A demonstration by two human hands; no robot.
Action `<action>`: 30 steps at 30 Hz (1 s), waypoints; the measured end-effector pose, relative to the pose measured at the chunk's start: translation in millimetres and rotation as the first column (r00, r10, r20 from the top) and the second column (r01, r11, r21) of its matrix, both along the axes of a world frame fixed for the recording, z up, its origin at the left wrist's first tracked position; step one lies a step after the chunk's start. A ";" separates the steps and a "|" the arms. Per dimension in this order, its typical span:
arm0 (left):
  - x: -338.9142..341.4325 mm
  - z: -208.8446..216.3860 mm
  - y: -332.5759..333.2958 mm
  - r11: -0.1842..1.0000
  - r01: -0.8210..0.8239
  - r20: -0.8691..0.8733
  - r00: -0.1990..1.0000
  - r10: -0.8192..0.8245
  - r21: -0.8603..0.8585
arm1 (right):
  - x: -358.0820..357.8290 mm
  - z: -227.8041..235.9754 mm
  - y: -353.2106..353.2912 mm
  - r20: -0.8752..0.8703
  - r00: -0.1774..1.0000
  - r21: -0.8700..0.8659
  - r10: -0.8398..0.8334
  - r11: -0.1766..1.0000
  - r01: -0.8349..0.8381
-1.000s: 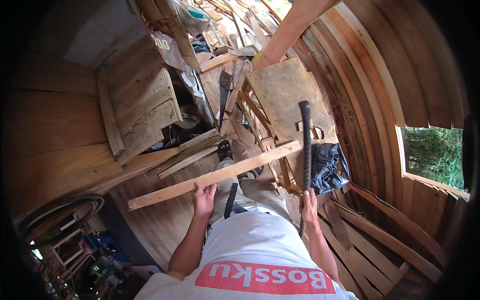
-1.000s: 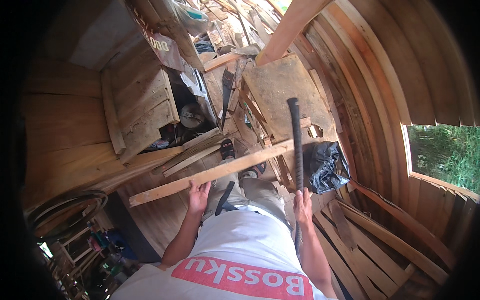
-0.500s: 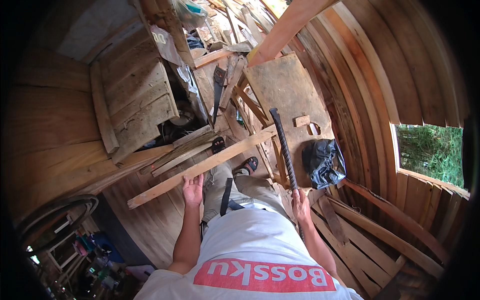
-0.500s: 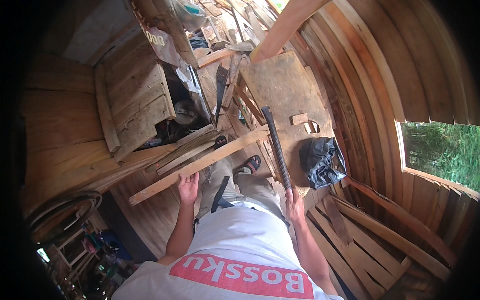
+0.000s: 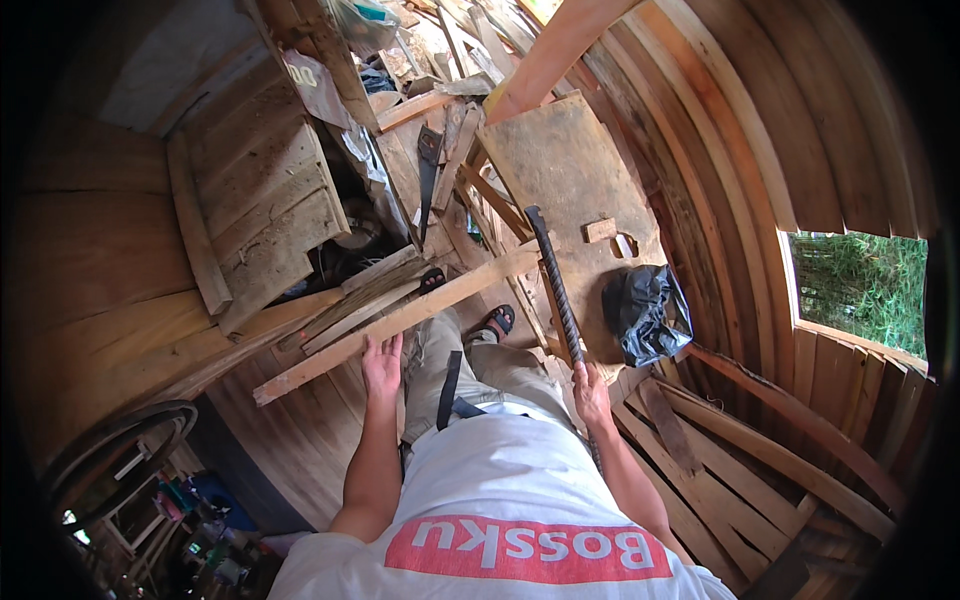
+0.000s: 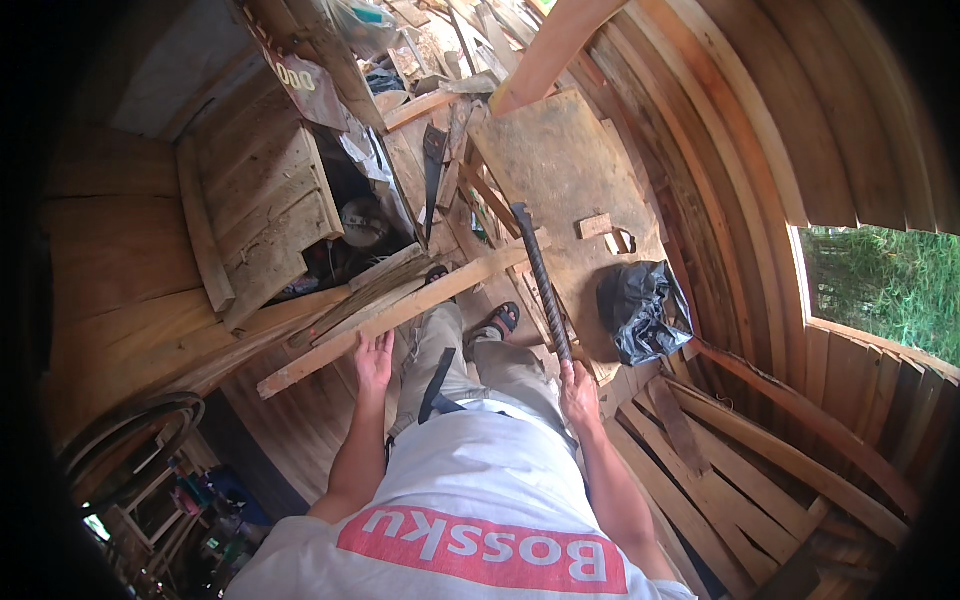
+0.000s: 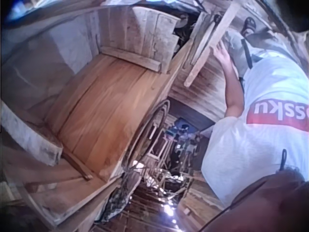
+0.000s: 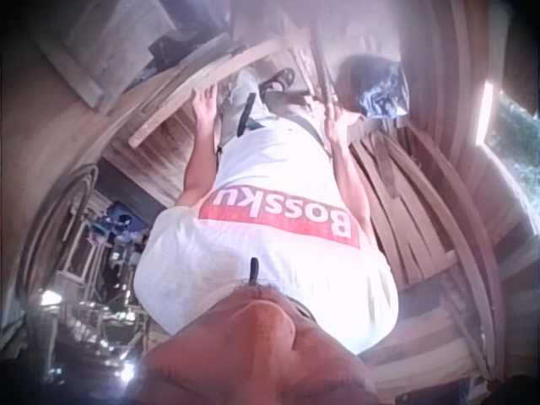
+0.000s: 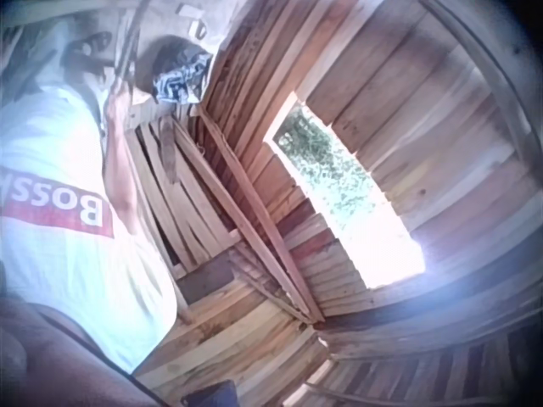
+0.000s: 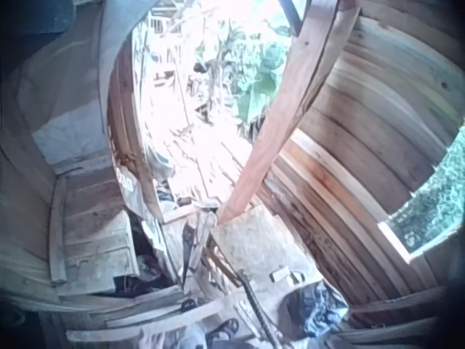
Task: The person uses a long metal bar to pry and break apart wooden planks and debris inside a cluttered wooden structure. They repeatedly strike and lever the wood to separate pieces, working alongside another individual who is also clearing the area.
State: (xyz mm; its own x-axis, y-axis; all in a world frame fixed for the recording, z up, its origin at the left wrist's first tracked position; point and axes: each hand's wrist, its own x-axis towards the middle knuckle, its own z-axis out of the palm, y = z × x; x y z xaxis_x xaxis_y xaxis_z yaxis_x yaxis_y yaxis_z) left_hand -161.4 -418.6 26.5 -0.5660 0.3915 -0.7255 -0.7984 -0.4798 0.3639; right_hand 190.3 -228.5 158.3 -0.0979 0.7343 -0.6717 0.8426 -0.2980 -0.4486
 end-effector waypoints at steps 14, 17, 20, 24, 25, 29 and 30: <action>-8.5 -22.8 -12.4 0.998 -0.023 -0.020 1.000 0.022 -0.063 | -15.6 24.4 -0.6 0.038 0.999 0.042 0.004 0.999 -0.006; -12.3 -26.8 -10.2 0.998 -0.022 -0.032 0.999 0.020 -0.067 | -16.7 19.8 -11.0 0.068 0.998 0.088 0.002 0.996 -0.008; -13.4 -23.6 -8.5 0.995 -0.010 -0.066 0.998 0.004 -0.095 | -11.5 -0.8 -15.3 0.136 0.990 0.026 0.036 0.999 -0.040; -23.4 -13.5 -4.8 0.993 0.018 -0.107 0.994 -0.031 -0.114 | -5.4 0.5 -5.6 0.115 0.993 0.014 -0.006 1.000 0.004; -21.3 -14.2 -6.4 0.993 0.033 -0.114 0.992 -0.046 -0.110 | -5.6 10.1 -1.7 0.115 0.993 0.018 -0.015 1.000 0.013; -22.5 -11.2 3.3 0.993 0.037 -0.099 0.994 -0.049 -0.114 | -11.5 29.0 2.9 0.065 0.998 0.123 -0.007 0.992 -0.001; -21.0 -9.0 4.8 0.992 0.029 -0.090 0.995 -0.040 -0.124 | -12.4 28.1 1.8 0.052 0.999 0.147 -0.006 0.989 -0.002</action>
State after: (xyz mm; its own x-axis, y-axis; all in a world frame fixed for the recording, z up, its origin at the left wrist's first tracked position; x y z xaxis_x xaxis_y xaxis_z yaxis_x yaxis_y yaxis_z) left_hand -182.3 -413.7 17.5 -0.6206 0.3236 -0.7142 -0.7738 -0.3999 0.4912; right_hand 177.9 -226.7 186.3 -0.0639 0.8255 -0.5607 0.8654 -0.2339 -0.4431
